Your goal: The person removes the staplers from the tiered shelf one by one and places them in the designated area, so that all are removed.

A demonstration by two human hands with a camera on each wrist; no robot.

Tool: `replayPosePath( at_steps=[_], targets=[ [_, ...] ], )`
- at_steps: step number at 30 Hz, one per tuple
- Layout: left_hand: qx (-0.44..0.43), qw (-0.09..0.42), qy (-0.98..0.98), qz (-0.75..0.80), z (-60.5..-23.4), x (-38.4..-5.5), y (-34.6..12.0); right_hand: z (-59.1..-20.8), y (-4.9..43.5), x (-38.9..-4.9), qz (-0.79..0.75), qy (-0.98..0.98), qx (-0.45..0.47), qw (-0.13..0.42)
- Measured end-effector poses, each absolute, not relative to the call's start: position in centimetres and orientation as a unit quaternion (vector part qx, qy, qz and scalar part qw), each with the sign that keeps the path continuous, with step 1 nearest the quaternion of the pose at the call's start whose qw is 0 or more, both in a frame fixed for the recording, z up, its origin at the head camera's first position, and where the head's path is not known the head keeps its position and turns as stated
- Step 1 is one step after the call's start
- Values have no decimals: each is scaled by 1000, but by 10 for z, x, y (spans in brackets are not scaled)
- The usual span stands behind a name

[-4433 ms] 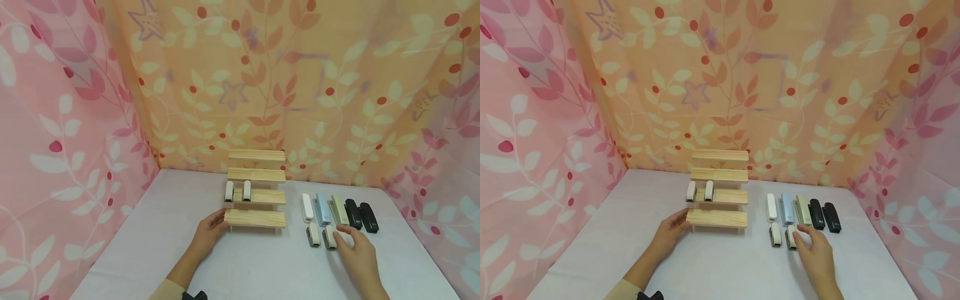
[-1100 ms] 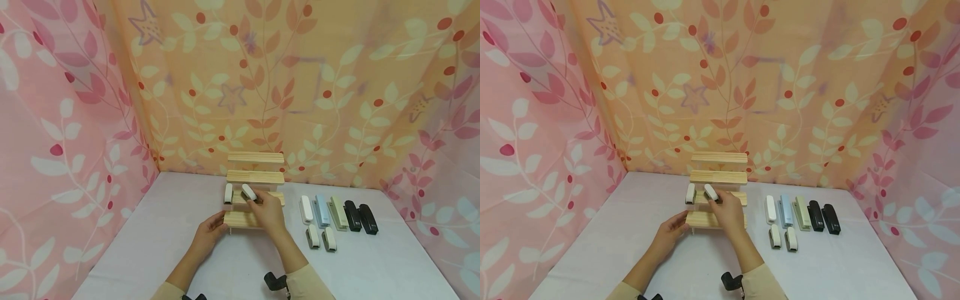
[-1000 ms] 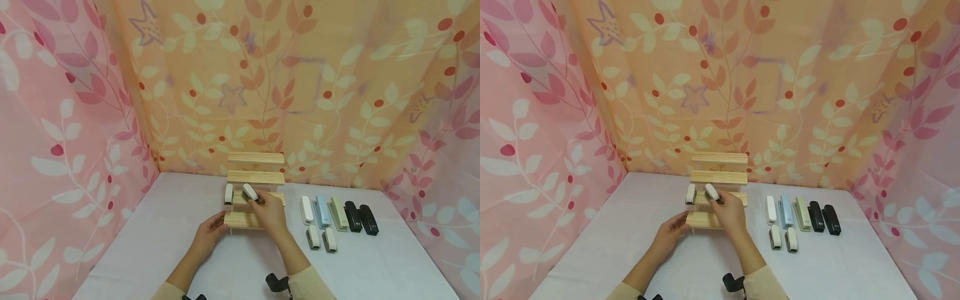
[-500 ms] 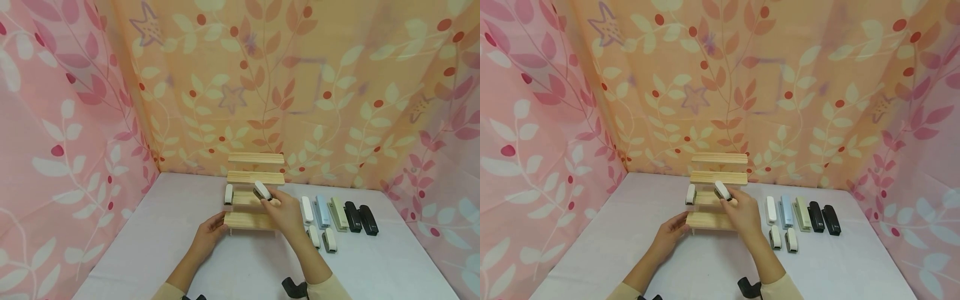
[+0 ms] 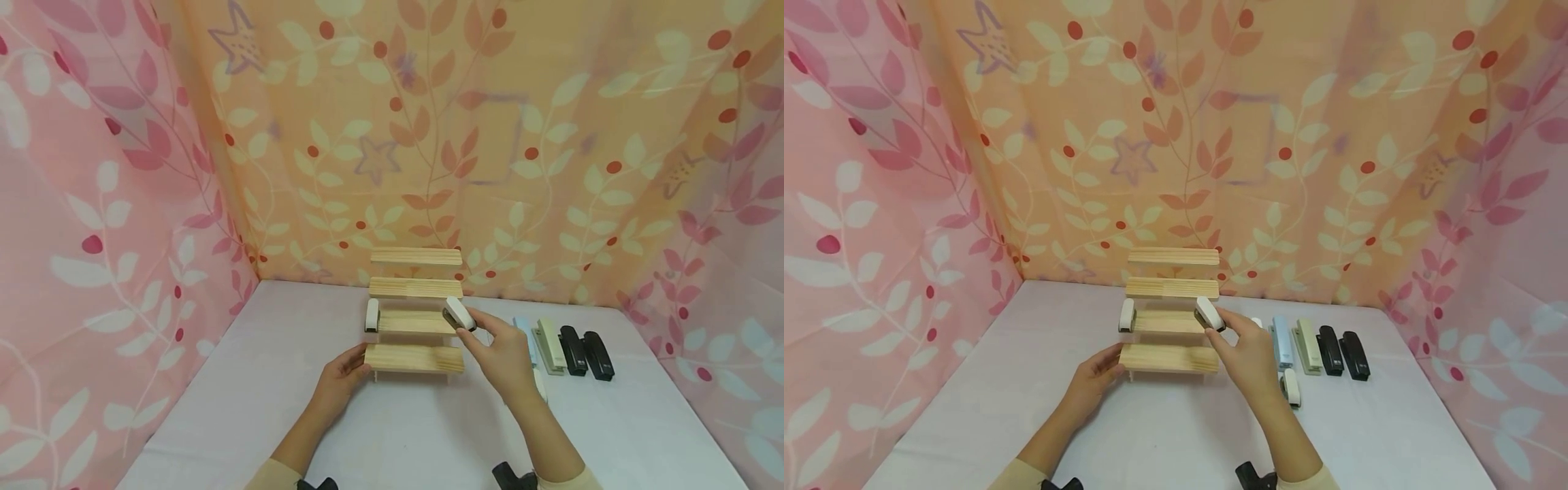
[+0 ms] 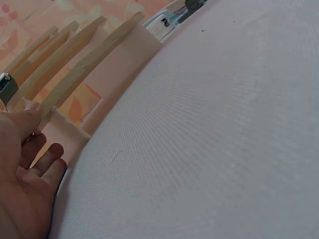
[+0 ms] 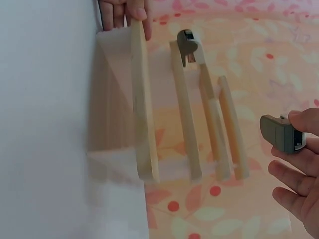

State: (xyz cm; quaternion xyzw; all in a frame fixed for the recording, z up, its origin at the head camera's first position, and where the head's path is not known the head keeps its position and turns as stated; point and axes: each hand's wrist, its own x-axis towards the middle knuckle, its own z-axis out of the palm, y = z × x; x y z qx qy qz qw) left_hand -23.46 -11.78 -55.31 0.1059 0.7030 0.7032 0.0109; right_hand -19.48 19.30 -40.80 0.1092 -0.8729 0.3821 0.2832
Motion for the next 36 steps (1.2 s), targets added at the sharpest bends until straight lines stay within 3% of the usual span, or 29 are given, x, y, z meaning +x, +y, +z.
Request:
replayPosePath(
  at_steps=[23,36],
  targets=[
    [104,11,706,701,-553,-234,-118,-421,283,-145,316,-894,6,317],
    [119,7,707,697,-553,-233,-119,-445,320,-128,318,-902,-88,280]
  ],
)
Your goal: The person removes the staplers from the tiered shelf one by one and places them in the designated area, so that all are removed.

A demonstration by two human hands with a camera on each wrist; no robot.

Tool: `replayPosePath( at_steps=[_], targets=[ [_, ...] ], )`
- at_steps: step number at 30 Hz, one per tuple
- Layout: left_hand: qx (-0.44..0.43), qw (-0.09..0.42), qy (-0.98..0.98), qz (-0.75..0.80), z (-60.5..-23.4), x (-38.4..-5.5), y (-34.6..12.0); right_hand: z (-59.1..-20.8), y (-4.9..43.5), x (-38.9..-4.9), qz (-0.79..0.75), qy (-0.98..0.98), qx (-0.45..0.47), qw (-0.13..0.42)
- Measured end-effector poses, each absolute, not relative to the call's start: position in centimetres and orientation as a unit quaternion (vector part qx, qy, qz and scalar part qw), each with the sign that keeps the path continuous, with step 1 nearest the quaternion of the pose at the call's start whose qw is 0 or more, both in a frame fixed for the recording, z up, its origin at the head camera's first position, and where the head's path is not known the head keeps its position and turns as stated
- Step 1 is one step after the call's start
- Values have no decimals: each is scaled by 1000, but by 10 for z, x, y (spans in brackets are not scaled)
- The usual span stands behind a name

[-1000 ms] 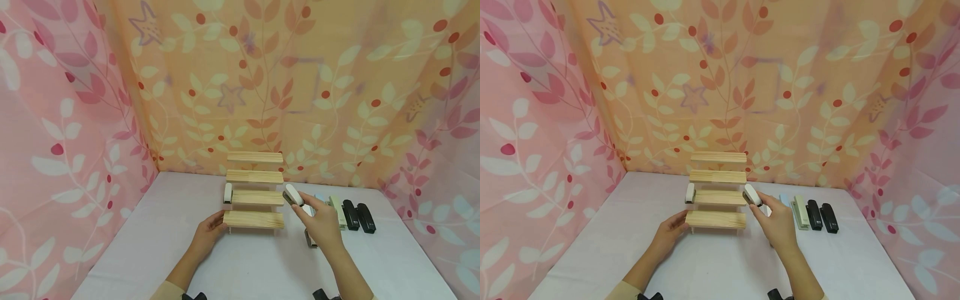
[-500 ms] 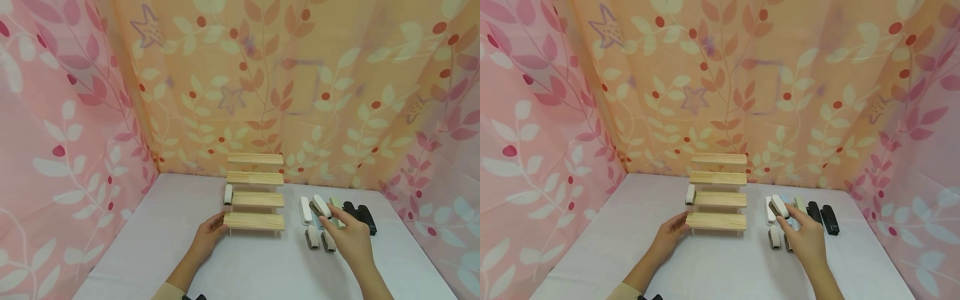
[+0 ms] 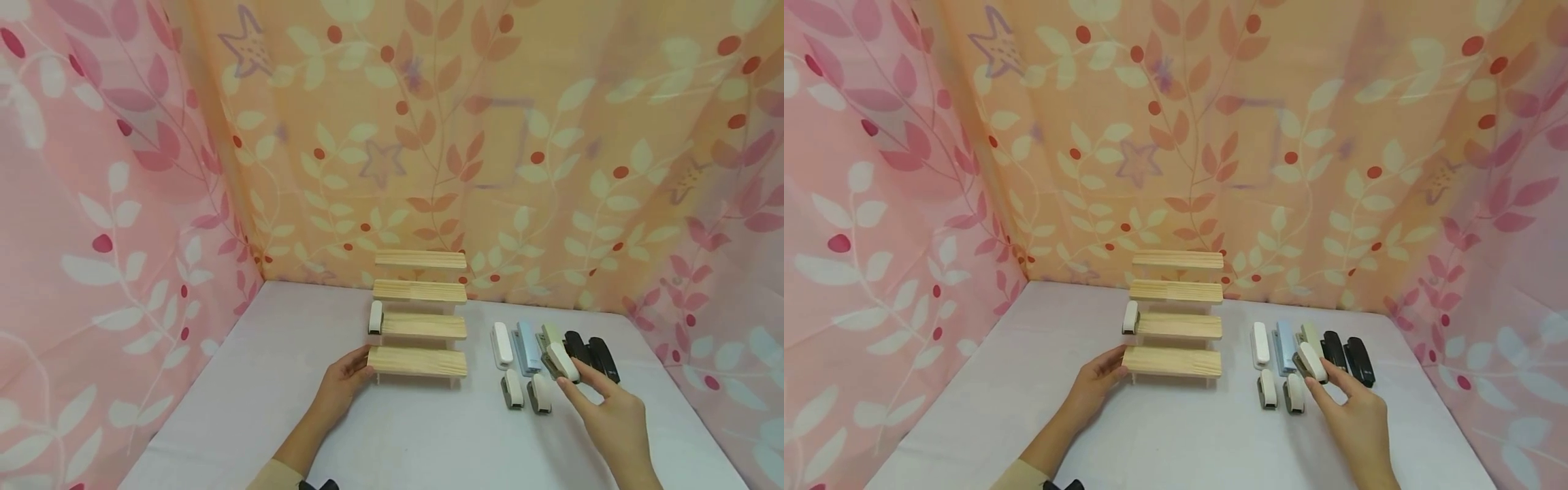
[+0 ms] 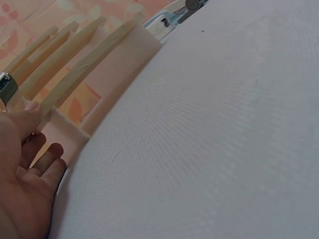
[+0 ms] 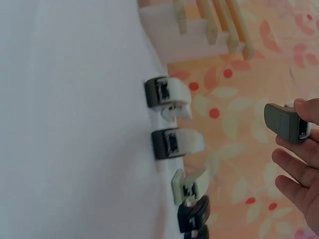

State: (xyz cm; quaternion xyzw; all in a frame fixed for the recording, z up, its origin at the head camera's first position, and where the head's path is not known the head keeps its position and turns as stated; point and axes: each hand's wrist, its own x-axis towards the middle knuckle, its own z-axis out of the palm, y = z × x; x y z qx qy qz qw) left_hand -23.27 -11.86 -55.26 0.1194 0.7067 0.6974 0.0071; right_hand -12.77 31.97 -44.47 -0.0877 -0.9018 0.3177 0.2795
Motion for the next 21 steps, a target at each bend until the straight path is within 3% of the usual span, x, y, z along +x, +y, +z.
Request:
replayPosePath(
  at_steps=[21],
  targets=[
    [121,1,715,688,-555,-235,-117,-494,370,-128,350,-906,-158,176]
  ],
)
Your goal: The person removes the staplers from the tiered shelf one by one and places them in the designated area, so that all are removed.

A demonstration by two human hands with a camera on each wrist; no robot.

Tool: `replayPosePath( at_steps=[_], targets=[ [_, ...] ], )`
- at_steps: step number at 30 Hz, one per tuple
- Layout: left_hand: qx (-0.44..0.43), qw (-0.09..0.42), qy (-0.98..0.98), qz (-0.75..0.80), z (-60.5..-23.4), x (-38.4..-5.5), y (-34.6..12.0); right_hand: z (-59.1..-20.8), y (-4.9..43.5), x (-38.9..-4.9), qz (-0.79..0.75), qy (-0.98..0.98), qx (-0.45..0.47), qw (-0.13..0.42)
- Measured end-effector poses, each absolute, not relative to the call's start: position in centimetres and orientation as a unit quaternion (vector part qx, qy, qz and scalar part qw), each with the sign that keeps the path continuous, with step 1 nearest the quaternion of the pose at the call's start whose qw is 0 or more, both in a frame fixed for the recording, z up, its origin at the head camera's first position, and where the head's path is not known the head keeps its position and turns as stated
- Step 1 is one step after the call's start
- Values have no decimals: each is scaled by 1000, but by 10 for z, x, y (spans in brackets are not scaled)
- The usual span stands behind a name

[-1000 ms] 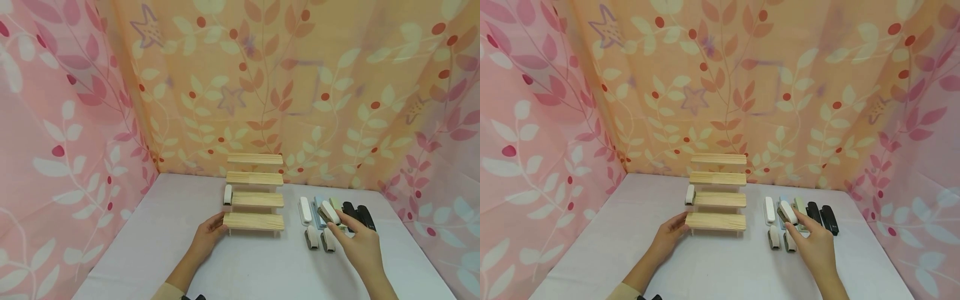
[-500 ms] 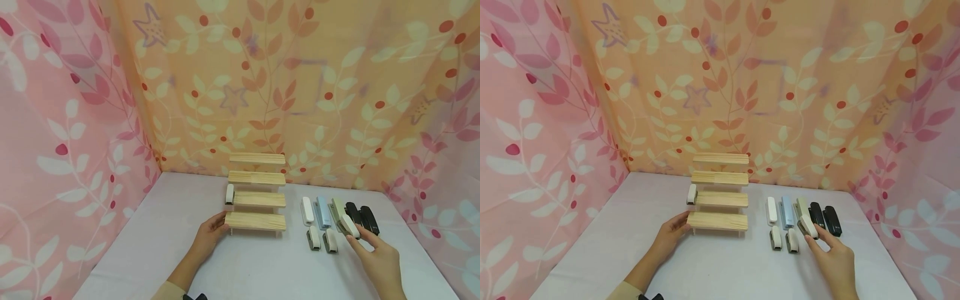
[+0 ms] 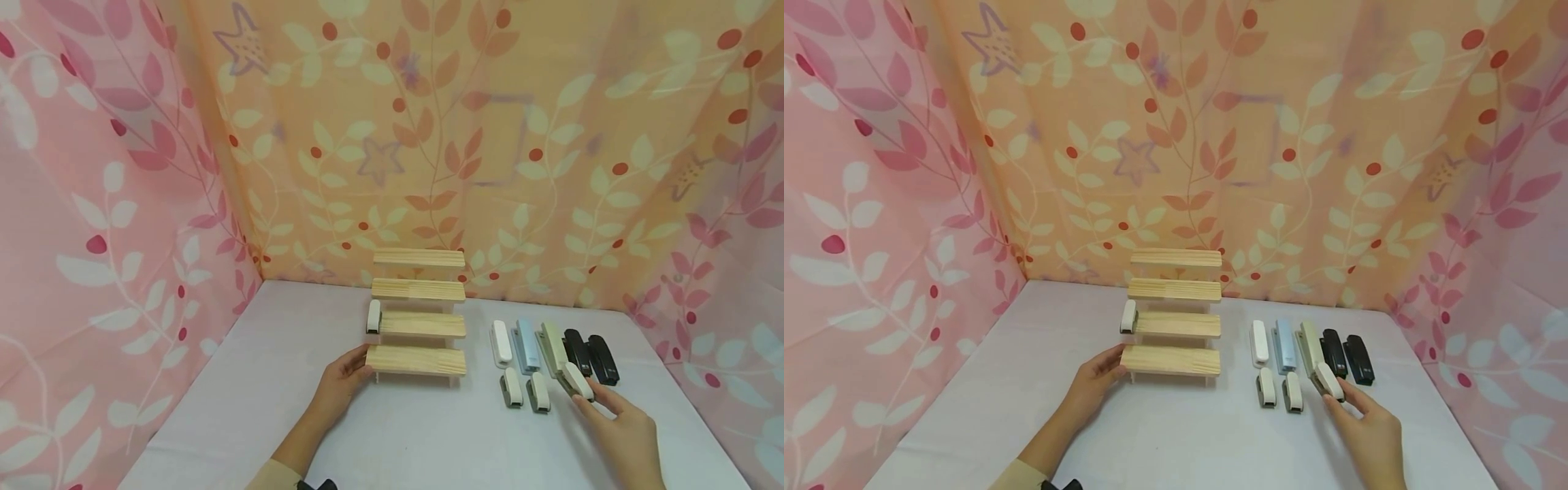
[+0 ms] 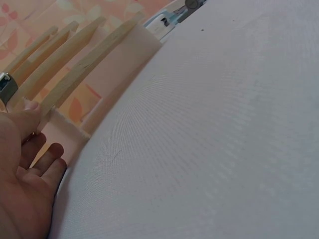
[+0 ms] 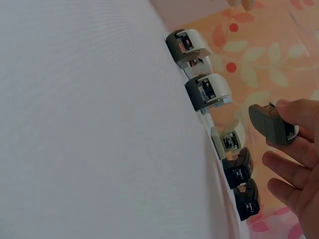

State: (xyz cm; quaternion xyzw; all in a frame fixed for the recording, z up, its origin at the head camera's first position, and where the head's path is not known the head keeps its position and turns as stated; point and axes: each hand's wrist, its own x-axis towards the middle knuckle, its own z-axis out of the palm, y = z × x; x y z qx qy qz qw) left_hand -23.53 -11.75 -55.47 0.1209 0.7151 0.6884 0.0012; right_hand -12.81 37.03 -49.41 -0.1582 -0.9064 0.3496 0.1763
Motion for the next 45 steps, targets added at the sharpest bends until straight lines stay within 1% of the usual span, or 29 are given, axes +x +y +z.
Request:
replayPosePath(
  at_steps=[9,13,26,30,39,45],
  targets=[
    [109,9,708,698,-555,-233,-118,-504,382,-135,356,-908,-198,103],
    [104,12,707,699,-554,-232,-118,-509,384,-140,367,-899,-220,87],
    [110,14,710,696,-555,-231,-116,-522,386,-144,377,-890,-250,56],
    [112,18,703,702,-556,-230,-116,-524,383,-143,366,-894,-254,57],
    [112,7,719,686,-554,-233,-118,-526,377,-145,338,-906,-245,68],
    [108,13,718,687,-552,-234,-118,-527,377,-148,310,-920,-231,61]
  ],
)
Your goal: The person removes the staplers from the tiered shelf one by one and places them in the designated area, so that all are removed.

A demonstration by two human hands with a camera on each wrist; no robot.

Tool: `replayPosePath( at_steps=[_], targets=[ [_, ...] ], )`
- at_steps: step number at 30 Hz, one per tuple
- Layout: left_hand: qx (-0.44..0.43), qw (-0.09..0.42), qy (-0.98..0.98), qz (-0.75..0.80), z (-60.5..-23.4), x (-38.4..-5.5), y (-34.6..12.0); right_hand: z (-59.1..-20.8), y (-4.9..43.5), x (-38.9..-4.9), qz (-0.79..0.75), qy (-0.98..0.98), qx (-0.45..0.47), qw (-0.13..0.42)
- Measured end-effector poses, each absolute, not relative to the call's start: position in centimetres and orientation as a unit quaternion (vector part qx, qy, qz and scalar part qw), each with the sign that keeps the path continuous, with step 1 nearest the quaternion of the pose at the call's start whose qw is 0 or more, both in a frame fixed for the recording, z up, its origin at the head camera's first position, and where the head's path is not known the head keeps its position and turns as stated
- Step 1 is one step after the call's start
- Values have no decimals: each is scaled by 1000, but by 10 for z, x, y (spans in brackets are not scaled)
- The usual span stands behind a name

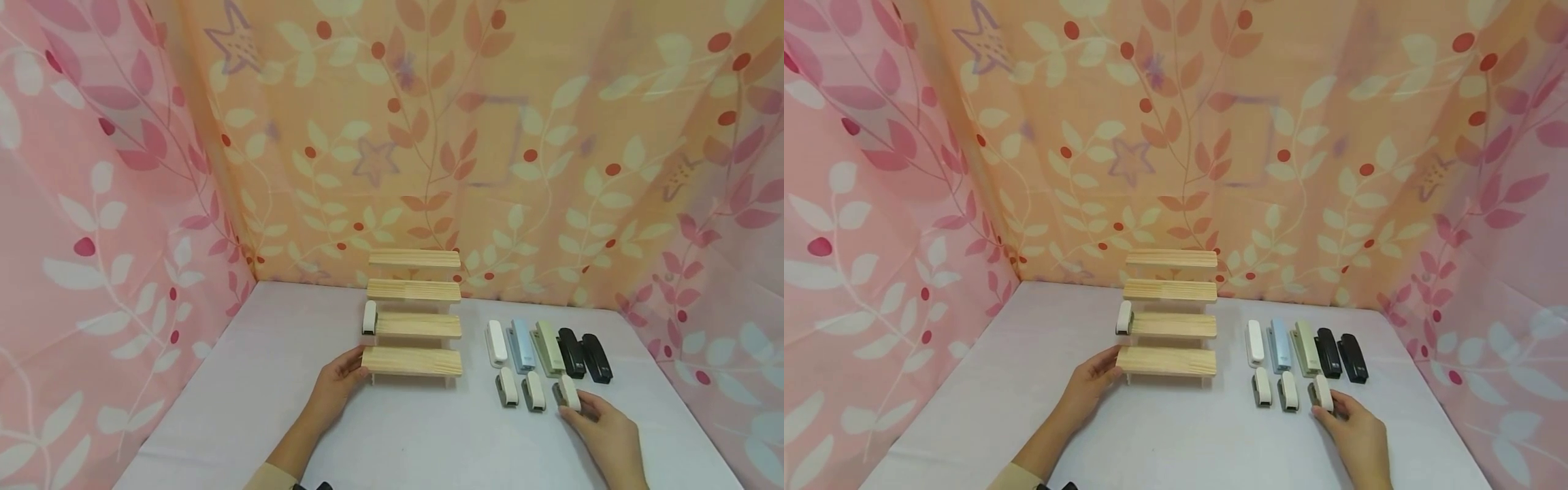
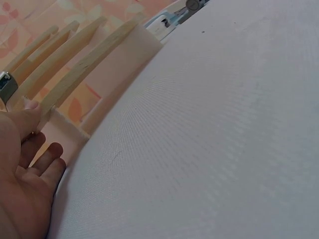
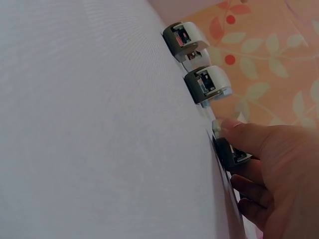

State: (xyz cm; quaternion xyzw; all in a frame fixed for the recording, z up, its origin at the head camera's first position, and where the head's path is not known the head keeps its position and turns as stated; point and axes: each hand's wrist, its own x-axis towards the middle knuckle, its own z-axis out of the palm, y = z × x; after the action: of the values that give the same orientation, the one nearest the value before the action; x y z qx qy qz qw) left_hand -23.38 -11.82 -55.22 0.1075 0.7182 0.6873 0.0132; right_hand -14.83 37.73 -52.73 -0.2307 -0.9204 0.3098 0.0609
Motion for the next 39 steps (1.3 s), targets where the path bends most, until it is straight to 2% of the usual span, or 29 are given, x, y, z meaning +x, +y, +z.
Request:
replayPosePath(
  at_steps=[9,13,20,25,33,39],
  targets=[
    [102,13,708,699,-551,-234,-117,-526,380,-150,292,-932,-211,34],
    [109,12,708,698,-550,-235,-117,-517,381,-147,299,-932,-203,39],
    [102,16,707,700,-550,-235,-116,-500,377,-140,293,-936,-172,95],
    [104,18,708,699,-550,-233,-118,-482,365,-137,278,-944,-111,140],
    [96,16,711,697,-552,-234,-119,-431,333,-150,307,-935,-28,173],
    [97,19,710,698,-550,-234,-118,-407,306,-164,320,-929,17,182]
  ],
)
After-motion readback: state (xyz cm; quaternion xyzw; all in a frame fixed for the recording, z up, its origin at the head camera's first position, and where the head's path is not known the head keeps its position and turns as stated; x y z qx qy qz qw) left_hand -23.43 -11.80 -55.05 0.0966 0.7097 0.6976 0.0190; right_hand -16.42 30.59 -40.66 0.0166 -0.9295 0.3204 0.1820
